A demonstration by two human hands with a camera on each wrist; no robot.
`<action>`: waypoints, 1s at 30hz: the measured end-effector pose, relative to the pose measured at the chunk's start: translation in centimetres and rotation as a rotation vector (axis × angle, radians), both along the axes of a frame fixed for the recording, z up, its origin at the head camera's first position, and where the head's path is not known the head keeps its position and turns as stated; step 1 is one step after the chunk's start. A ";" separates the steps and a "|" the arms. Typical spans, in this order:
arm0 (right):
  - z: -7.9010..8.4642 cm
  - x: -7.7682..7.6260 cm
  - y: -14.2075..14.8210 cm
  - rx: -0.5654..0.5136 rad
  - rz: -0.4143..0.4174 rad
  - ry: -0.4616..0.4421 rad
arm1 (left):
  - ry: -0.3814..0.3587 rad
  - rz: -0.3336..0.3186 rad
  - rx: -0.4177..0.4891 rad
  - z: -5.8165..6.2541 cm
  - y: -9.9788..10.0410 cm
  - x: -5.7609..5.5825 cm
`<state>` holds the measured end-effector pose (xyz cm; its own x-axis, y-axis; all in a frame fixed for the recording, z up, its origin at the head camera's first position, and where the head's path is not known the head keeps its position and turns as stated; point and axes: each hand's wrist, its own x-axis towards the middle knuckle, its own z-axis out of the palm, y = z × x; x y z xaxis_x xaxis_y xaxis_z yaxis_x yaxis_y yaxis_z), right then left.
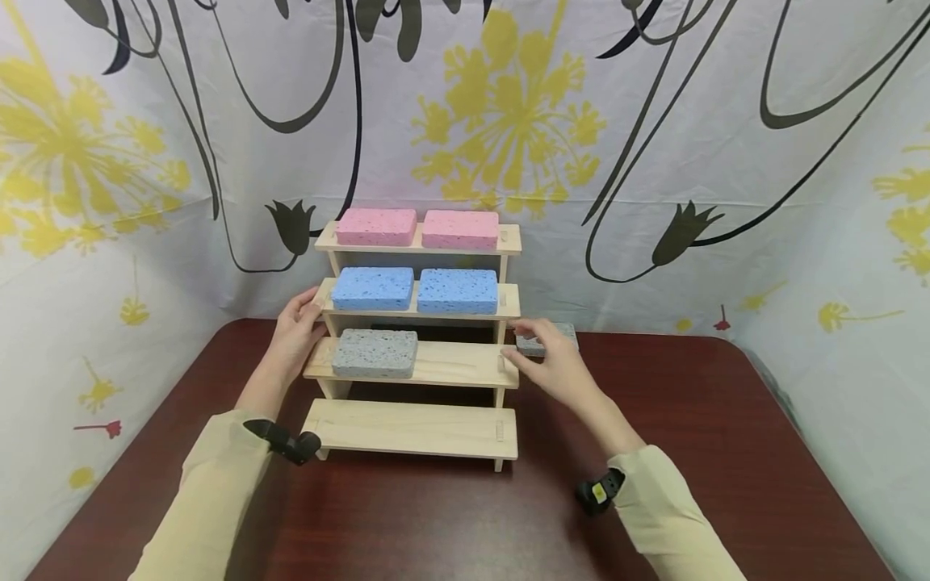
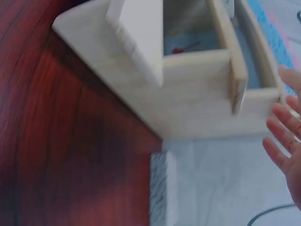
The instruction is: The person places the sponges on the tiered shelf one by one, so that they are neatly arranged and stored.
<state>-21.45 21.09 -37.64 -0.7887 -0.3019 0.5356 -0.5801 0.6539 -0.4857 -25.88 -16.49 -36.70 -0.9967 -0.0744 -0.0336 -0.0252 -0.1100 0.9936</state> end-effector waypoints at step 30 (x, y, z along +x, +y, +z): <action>-7.7 -7.5 4.3 0.429 -0.208 -0.419 | 0.016 0.020 -0.015 -0.4 0.1 0.0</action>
